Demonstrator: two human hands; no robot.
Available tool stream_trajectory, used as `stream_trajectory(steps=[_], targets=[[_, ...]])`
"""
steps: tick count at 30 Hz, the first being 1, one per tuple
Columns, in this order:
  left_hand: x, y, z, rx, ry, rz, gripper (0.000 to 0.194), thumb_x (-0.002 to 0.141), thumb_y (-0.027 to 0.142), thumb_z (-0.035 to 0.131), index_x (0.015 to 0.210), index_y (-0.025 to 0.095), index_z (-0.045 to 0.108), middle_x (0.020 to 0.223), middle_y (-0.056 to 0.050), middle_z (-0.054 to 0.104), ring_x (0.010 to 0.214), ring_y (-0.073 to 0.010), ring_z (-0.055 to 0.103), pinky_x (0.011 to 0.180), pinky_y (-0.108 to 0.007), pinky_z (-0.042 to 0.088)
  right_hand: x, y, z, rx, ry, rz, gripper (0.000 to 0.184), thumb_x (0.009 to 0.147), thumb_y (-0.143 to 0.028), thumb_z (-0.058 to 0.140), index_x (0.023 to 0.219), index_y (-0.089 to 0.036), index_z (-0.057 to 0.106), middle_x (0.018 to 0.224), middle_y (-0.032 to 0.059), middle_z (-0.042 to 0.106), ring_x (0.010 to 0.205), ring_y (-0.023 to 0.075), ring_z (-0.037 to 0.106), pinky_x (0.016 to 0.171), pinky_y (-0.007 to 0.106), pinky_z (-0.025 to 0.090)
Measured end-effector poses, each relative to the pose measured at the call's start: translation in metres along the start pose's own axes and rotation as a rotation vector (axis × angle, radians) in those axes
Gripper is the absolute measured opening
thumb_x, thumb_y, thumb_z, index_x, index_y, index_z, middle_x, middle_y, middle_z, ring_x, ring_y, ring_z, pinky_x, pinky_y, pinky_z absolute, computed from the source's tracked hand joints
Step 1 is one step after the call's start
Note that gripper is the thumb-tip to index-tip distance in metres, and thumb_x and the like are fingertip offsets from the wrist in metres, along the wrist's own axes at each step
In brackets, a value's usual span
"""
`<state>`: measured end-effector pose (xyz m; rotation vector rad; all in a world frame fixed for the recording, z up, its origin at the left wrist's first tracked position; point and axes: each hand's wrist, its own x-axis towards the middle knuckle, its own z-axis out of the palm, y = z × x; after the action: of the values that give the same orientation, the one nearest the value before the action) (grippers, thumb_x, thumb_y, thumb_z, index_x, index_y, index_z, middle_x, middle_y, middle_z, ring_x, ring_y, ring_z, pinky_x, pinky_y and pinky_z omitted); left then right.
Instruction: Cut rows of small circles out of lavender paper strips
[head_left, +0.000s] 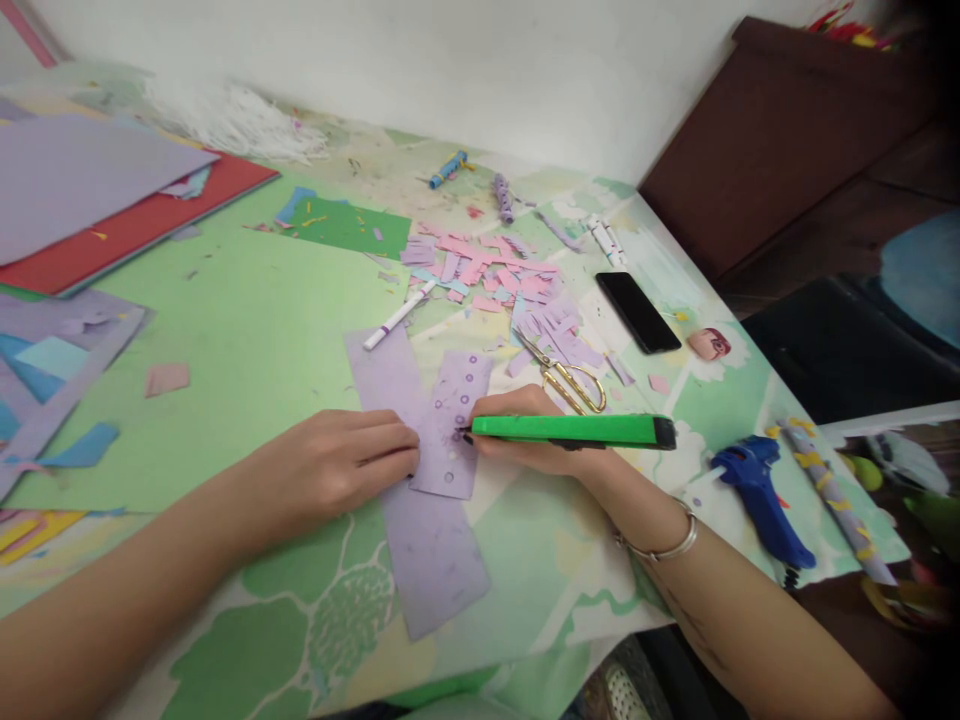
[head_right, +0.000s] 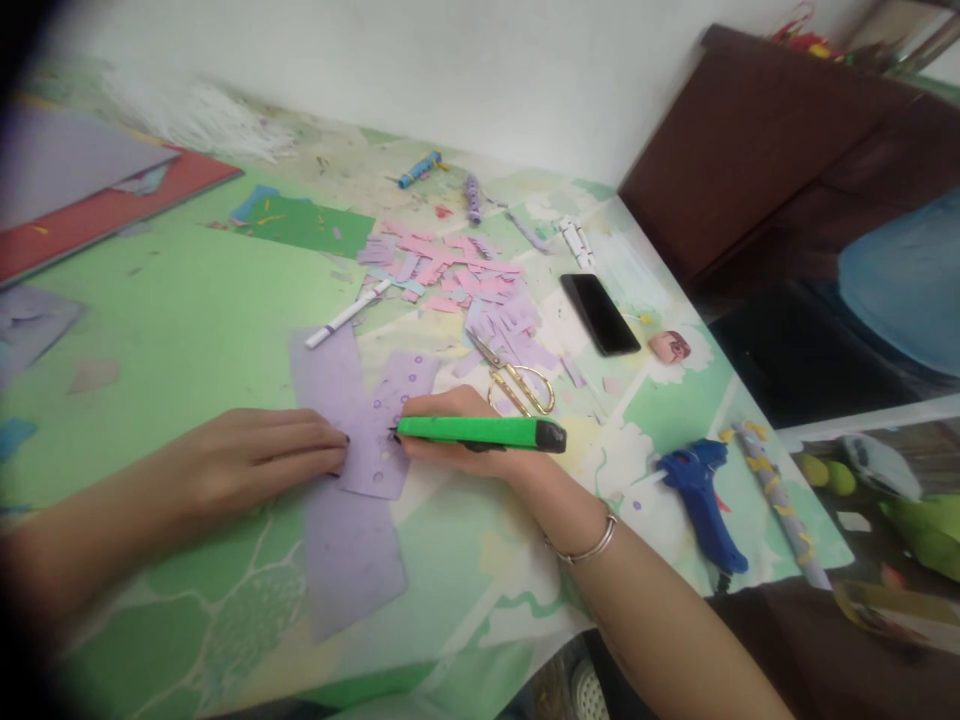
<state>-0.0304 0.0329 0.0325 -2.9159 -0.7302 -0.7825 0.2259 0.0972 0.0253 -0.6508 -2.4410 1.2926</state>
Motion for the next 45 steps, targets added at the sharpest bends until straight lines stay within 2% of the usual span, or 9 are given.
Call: stream_trajectory(steps=[7, 12, 16, 18, 22, 27, 34, 39, 45], targets=[[0.005, 0.006, 0.009, -0.029, 0.019, 0.02, 0.028, 0.095, 0.012, 0.033, 0.11, 0.019, 0.056, 0.097, -0.01, 0.069, 0.089, -0.02, 0.064, 0.073, -0.031, 0.053, 0.001, -0.005, -0.001, 0.004, 0.017, 0.031, 0.017, 0.086, -0.026, 0.057, 0.073, -0.015, 0.054, 0.065, -0.0039, 0.051, 0.062, 0.0078, 0.044, 0.056, 0.019, 0.034], [0.017, 0.017, 0.018, -0.012, 0.021, 0.025, 0.025, 0.095, 0.011, 0.037, 0.102, 0.017, 0.06, 0.092, -0.009, 0.07, 0.09, -0.0193, 0.065, 0.077, -0.033, 0.056, 0.001, -0.009, -0.001, -0.053, 0.053, 0.08, 0.016, 0.083, -0.019, 0.056, 0.068, -0.015, 0.052, 0.061, -0.0053, 0.045, 0.059, 0.0069, 0.04, 0.052, 0.019, 0.032], [0.02, 0.017, 0.025, 0.092, 0.027, -0.015, 0.017, 0.093, 0.02, 0.049, 0.096, 0.013, 0.064, 0.093, -0.011, 0.07, 0.095, -0.0241, 0.065, 0.079, -0.04, 0.058, 0.002, -0.008, 0.0, -0.049, 0.062, 0.089, 0.017, 0.083, -0.02, 0.055, 0.067, -0.016, 0.052, 0.06, -0.0053, 0.044, 0.057, 0.007, 0.039, 0.051, 0.019, 0.031], [0.019, 0.015, 0.028, 0.117, 0.054, -0.05, 0.02, 0.092, 0.026, 0.052, 0.094, 0.012, 0.066, 0.095, -0.011, 0.071, 0.097, -0.0254, 0.065, 0.081, -0.041, 0.058, 0.003, -0.006, -0.002, -0.041, 0.06, 0.097, 0.015, 0.082, -0.019, 0.056, 0.068, -0.015, 0.053, 0.059, -0.0055, 0.046, 0.056, 0.0066, 0.039, 0.051, 0.019, 0.031], [0.016, 0.011, 0.03, 0.07, 0.064, -0.065, 0.026, 0.093, 0.03, 0.05, 0.094, 0.01, 0.066, 0.095, -0.01, 0.071, 0.1, -0.0239, 0.065, 0.089, -0.038, 0.057, 0.009, -0.001, -0.011, -0.035, -0.042, 0.065, 0.011, 0.079, -0.017, 0.058, 0.069, -0.015, 0.054, 0.06, -0.0059, 0.046, 0.056, 0.0059, 0.039, 0.051, 0.018, 0.031], [0.014, 0.01, 0.031, 0.032, 0.073, -0.078, 0.025, 0.094, 0.029, 0.049, 0.094, 0.01, 0.066, 0.095, -0.01, 0.071, 0.102, -0.0228, 0.065, 0.09, -0.037, 0.057, 0.016, 0.002, -0.019, 0.031, -0.135, 0.053, 0.013, 0.081, -0.018, 0.056, 0.069, -0.015, 0.052, 0.061, -0.0059, 0.043, 0.056, 0.0061, 0.038, 0.051, 0.018, 0.031], [0.014, 0.011, 0.031, 0.012, 0.028, -0.133, 0.026, 0.095, 0.029, 0.046, 0.096, 0.012, 0.065, 0.098, -0.009, 0.069, 0.105, -0.0225, 0.063, 0.091, -0.035, 0.056, 0.015, 0.0, -0.018, 0.033, -0.118, 0.069, 0.016, 0.078, -0.015, 0.056, 0.065, -0.016, 0.048, 0.058, -0.0065, 0.038, 0.054, 0.0057, 0.034, 0.049, 0.018, 0.028], [0.015, 0.012, 0.031, 0.015, 0.05, -0.146, 0.026, 0.096, 0.03, 0.044, 0.095, 0.015, 0.065, 0.096, -0.007, 0.07, 0.102, -0.0202, 0.064, 0.091, -0.034, 0.056, 0.015, 0.002, -0.017, 0.011, -0.102, 0.058, 0.014, 0.078, -0.017, 0.055, 0.066, -0.016, 0.05, 0.059, -0.0061, 0.038, 0.056, 0.0063, 0.033, 0.05, 0.018, 0.029], [0.013, 0.014, 0.033, 0.027, 0.076, -0.136, 0.025, 0.095, 0.028, 0.047, 0.095, 0.012, 0.066, 0.096, -0.009, 0.07, 0.102, -0.0226, 0.064, 0.088, -0.036, 0.058, 0.014, 0.0, -0.011, -0.086, -0.042, 0.093, 0.013, 0.077, -0.02, 0.056, 0.065, -0.016, 0.05, 0.058, -0.0062, 0.038, 0.055, 0.0066, 0.034, 0.049, 0.018, 0.028]])
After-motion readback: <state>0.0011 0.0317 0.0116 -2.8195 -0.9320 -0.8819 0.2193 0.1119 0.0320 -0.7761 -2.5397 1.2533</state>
